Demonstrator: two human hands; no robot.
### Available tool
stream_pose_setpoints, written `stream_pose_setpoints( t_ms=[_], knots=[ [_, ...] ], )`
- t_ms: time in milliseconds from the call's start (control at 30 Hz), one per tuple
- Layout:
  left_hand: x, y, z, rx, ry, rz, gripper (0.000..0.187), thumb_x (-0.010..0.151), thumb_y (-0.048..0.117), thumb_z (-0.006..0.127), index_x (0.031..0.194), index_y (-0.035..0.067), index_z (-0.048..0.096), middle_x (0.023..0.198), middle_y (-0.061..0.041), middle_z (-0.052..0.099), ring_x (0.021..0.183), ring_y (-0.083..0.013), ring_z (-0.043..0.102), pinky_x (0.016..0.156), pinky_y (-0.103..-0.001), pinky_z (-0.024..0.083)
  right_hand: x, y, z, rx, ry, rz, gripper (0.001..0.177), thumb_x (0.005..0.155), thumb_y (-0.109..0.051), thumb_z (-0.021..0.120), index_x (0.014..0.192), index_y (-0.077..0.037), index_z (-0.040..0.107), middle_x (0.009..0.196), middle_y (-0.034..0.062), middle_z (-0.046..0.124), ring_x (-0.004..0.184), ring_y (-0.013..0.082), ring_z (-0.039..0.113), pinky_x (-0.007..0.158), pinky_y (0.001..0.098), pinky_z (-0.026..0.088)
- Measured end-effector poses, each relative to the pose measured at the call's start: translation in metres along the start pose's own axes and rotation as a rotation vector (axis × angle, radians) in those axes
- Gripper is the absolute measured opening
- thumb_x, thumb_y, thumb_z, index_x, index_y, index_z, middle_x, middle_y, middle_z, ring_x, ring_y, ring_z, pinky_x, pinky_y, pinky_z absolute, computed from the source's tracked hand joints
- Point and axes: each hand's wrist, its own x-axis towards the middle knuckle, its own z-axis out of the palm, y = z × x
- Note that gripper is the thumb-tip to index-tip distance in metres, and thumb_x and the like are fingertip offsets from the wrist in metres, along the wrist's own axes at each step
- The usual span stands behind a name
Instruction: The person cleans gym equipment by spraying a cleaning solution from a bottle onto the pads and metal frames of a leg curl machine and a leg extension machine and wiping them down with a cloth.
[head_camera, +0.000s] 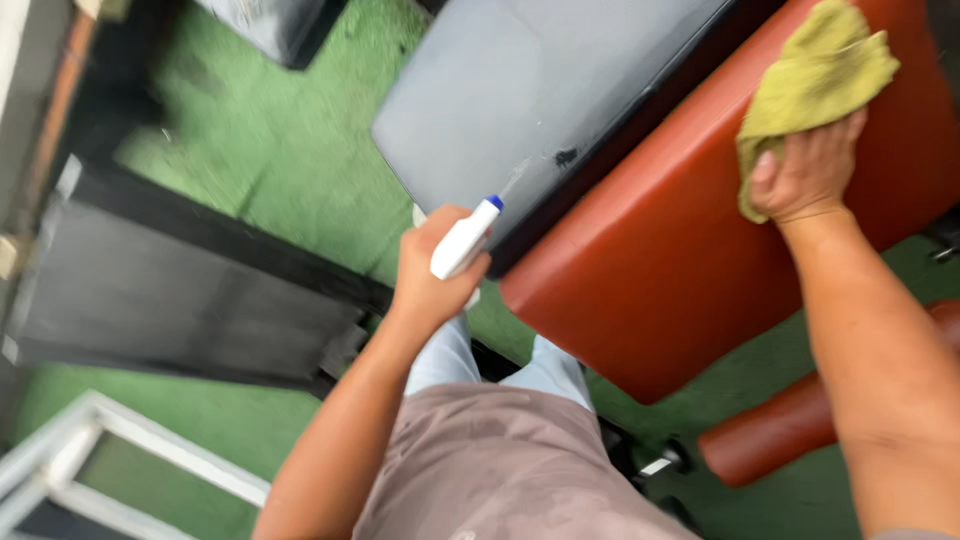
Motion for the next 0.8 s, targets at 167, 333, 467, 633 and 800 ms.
stream_pose_setpoints(
  t_ms=[167,333,467,633,800],
  knots=[
    [0.01,-0.006,-0.024,-0.032,-0.096,-0.008,0.033,0.074,0.01,0.064,0.106,0.011,0.068,0.1,-0.004,0.072,0.09,-0.0256,0.07,0.085,-0.035,0.052,0.017,-0.062,-0.019,0.126,0.151,0.248,0.057,0.089,0.012,0.046,0.143,0.031,0.046,0.138,0.0532,0.049,0.127,0.0709,0.045,0.114,0.0685,0.03],
    [0.017,-0.011,-0.041,-0.123,-0.131,0.144,0.039,0.071,0.0,0.062,0.109,0.006,0.067,0.109,-0.01,0.07,0.099,-0.0268,0.069,0.091,-0.035,0.052,0.026,-0.13,0.013,1.158,1.3,1.021,0.028,0.086,-0.021,0.051,0.087,-0.005,0.074,0.092,0.014,0.072,0.093,0.0285,0.068,0.092,0.0414,0.051],
    [0.009,-0.008,-0.046,-0.169,-0.083,0.185,0.035,0.073,-0.005,0.058,0.107,0.003,0.066,0.108,-0.014,0.069,0.099,-0.0304,0.066,0.092,-0.037,0.051,0.078,-0.23,0.005,1.342,1.112,1.007,0.036,0.095,-0.014,0.05,0.115,0.003,0.074,0.119,0.017,0.073,0.113,0.0305,0.069,0.103,0.0426,0.055],
    [-0.006,-0.002,-0.056,-0.196,0.049,0.048,0.032,0.081,-0.001,0.062,0.113,0.004,0.066,0.11,-0.01,0.069,0.099,-0.0252,0.067,0.092,-0.035,0.05,0.124,-0.31,0.044,-0.021,-0.255,-0.068,0.062,0.089,-0.044,0.062,0.145,-0.019,0.062,0.155,0.0119,0.056,0.143,0.0346,0.048,0.119,0.0599,0.03],
    [-0.026,-0.009,-0.059,-0.221,0.19,0.018,0.036,0.072,-0.007,0.066,0.105,0.002,0.072,0.103,-0.02,0.073,0.097,-0.0414,0.072,0.091,-0.05,0.054,0.179,-0.161,0.111,-0.124,-0.055,-0.09,0.054,0.095,-0.045,0.053,0.133,-0.01,0.069,0.125,0.0188,0.071,0.121,0.0409,0.061,0.111,0.0645,0.028]
  ],
)
